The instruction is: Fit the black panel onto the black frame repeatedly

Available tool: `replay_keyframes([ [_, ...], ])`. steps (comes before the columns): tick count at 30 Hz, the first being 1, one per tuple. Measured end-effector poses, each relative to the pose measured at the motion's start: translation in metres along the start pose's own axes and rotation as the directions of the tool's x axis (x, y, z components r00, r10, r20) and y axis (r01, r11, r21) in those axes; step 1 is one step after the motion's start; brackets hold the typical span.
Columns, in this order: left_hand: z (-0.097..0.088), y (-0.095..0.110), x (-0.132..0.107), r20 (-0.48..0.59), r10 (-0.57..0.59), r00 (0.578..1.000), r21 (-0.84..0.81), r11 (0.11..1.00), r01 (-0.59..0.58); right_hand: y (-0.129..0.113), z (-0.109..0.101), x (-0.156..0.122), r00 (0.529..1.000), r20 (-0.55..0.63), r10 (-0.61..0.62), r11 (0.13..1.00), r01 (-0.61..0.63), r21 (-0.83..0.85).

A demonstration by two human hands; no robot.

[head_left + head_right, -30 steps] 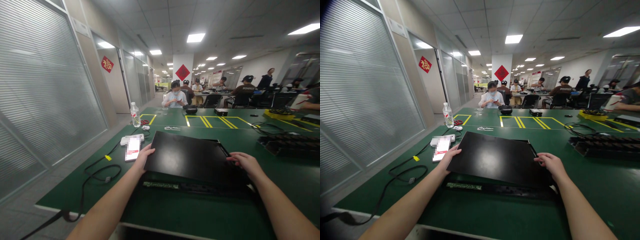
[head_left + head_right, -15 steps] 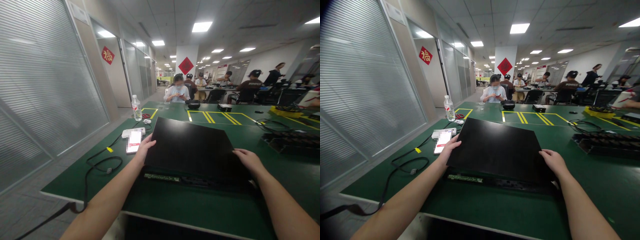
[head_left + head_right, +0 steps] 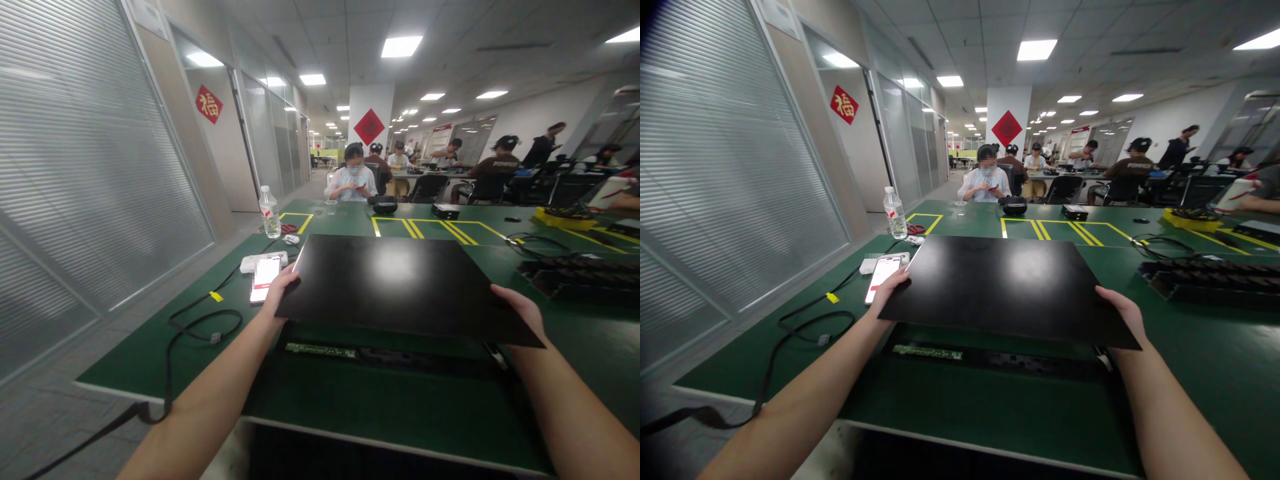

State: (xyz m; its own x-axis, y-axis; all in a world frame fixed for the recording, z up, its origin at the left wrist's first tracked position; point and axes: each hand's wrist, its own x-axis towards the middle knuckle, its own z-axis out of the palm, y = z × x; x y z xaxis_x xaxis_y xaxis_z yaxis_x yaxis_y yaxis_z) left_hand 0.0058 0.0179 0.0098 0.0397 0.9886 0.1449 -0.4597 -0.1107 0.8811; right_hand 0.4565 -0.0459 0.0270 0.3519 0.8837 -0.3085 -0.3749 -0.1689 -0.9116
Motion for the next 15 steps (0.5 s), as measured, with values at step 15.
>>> replay_keyframes([
  [15, -0.004, -0.012, -0.008, -0.081, 0.096, 0.992, 0.657, 0.753, -0.019, -0.007, 0.005, 0.008, 0.885, -0.304, -0.354, 0.846, 0.441, 0.300],
])
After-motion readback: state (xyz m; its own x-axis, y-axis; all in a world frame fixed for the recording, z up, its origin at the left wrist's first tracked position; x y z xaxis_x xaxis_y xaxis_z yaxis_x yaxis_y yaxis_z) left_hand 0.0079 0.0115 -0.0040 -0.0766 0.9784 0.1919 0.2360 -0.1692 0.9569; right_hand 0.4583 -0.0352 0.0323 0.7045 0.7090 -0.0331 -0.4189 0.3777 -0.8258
